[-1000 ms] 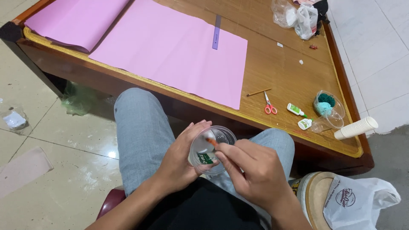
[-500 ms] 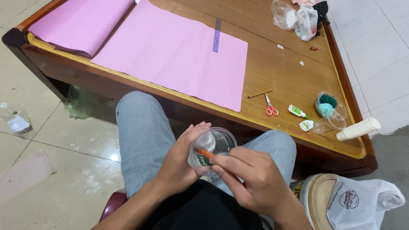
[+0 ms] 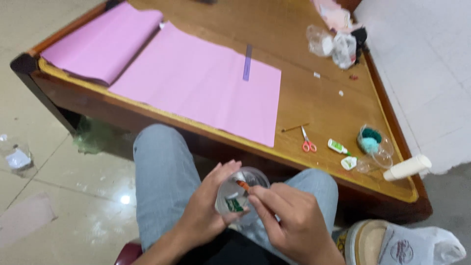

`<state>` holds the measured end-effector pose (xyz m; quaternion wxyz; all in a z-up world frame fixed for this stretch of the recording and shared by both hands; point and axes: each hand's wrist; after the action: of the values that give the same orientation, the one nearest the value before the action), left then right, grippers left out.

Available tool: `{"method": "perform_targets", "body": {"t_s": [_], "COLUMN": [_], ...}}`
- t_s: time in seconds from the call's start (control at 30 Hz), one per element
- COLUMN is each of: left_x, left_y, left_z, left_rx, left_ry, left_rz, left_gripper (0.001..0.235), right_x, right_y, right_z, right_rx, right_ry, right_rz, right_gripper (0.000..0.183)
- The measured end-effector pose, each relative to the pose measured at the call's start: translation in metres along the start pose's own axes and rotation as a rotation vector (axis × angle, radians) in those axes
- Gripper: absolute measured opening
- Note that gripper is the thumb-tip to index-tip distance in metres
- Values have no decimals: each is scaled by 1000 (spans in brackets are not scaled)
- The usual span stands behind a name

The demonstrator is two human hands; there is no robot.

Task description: Measuring and marking dimensions on a large sheet of pink paper using a ruler and pencil.

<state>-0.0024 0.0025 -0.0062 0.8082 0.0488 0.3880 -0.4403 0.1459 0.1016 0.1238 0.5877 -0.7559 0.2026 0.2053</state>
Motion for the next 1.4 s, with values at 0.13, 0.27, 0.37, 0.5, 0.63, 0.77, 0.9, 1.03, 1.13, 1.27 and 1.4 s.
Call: {"method": "perform_targets", "body": {"t_s": [0.13, 0.27, 0.37, 0.5, 0.63, 0.77, 0.9, 1.03, 1.13, 1.27, 1.4], "left_x": [-3, -2, -2, -1, 0, 1, 2, 3, 2, 0, 3], "left_y": [-2, 0, 0, 0, 1, 2, 3, 3, 2, -1, 1], "left_z": [3, 3, 4, 2, 1, 2, -1, 0, 1, 1, -2], "left_rx": [23, 30, 7, 20, 17, 14, 31, 16, 39, -2, 19], "left_ry": [-20, -14, -15, -24, -9, -11, -7, -25, -34, -35, -15], "left_rz": [-8, 5, -7, -13, -5, -7, 0, -19, -15, -19, 9], "left_gripper": [76, 78, 71, 77, 71, 72, 76, 70, 75, 76, 74], "right_x": [2, 1, 2, 6, 3, 4, 4, 3, 2, 3, 8], "right_y": [0, -1, 0, 1, 0, 5, 1, -1, 1, 0, 9], "right_z": [1, 3, 7, 7, 3, 4, 2, 5, 4, 5, 12], "right_rx": [-134, -47, 67, -72, 3, 83, -49, 77, -9, -133, 33], "right_ry": [-43, -7, -3, -71, -4, -30, -58, 15, -55, -55, -10], "right_rz": [-74, -49, 33, -85, -1, 20, -76, -13, -72, -112, -31], "right_gripper": [10, 11, 8, 21, 9, 10, 11, 9, 12, 21, 13]}}
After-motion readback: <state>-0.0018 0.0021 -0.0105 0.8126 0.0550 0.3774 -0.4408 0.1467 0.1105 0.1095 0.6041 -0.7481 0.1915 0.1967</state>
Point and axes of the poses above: each hand's wrist, its own x-axis away from the middle knuckle, its own y-axis out of the palm, z = x × y, and after that the axes turned 2 degrees about y, right-handed
